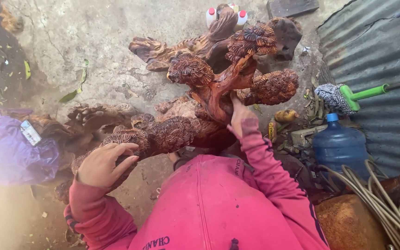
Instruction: Inspecting the surface texture and intricate details of a large wooden root sculpture by hand.
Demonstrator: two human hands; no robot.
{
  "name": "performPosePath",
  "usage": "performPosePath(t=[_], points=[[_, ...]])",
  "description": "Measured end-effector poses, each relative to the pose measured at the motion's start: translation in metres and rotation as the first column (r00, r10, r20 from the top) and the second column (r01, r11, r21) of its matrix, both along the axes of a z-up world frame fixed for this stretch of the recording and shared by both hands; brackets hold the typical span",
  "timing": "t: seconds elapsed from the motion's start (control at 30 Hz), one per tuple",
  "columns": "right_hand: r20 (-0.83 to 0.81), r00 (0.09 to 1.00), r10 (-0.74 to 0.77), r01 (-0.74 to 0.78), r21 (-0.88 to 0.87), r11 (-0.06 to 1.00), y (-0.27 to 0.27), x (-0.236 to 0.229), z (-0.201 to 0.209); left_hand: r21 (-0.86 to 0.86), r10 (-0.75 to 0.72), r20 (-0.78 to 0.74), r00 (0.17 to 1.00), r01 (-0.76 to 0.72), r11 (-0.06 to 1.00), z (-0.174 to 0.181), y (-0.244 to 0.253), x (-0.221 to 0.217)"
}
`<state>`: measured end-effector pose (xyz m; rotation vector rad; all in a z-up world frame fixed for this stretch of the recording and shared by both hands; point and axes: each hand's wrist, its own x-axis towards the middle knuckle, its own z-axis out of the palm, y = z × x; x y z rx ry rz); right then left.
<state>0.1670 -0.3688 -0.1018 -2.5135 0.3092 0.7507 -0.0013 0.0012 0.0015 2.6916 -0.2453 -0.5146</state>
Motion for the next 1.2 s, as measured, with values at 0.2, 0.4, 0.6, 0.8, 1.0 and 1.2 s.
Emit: performPosePath(t=[0.2, 0.4, 0.6, 0.8, 1.0, 1.2], points=[[0.247, 0.962, 0.114, -0.120, 0.011, 0.993, -0.043, -0.021, -0.093, 0.008, -0.012, 0.006, 1.000, 0.012, 1.000, 0.001, 0.002, 0.001], [-0.426, 0.394, -0.815, 0.874, 0.448, 0.188, 0.017, -0.024, 0.040, 0.005, 0.009, 0.028, 1.000, -0.009, 1.000, 0.012, -0.009, -0.001], [0.312, 0.950, -0.015, -0.051, 0.203, 0.978, -0.027, -0.076, -0.087, 0.022, 0.065, -0.015, 0.998, -0.065, 0.998, 0.013, -0.009, 0.002], [0.258, 0.966, -0.024, -0.032, 0.211, 0.977, -0.019, -0.073, -0.062, 0.024, 0.068, -0.016, 0.998, -0.068, 0.997, 0.013, -0.011, 0.003], [0.181, 0.983, -0.030, -0.009, 0.212, 0.977, -0.010, -0.072, -0.033, 0.028, 0.083, 0.003, 0.997, -0.083, 0.996, 0.009, -0.009, 0.002], [0.125, 0.991, -0.037, 0.010, 0.209, 0.978, -0.005, -0.067, 0.012, 0.042, 0.100, -0.018, 0.995, -0.099, 0.994, 0.005, -0.007, 0.000]])
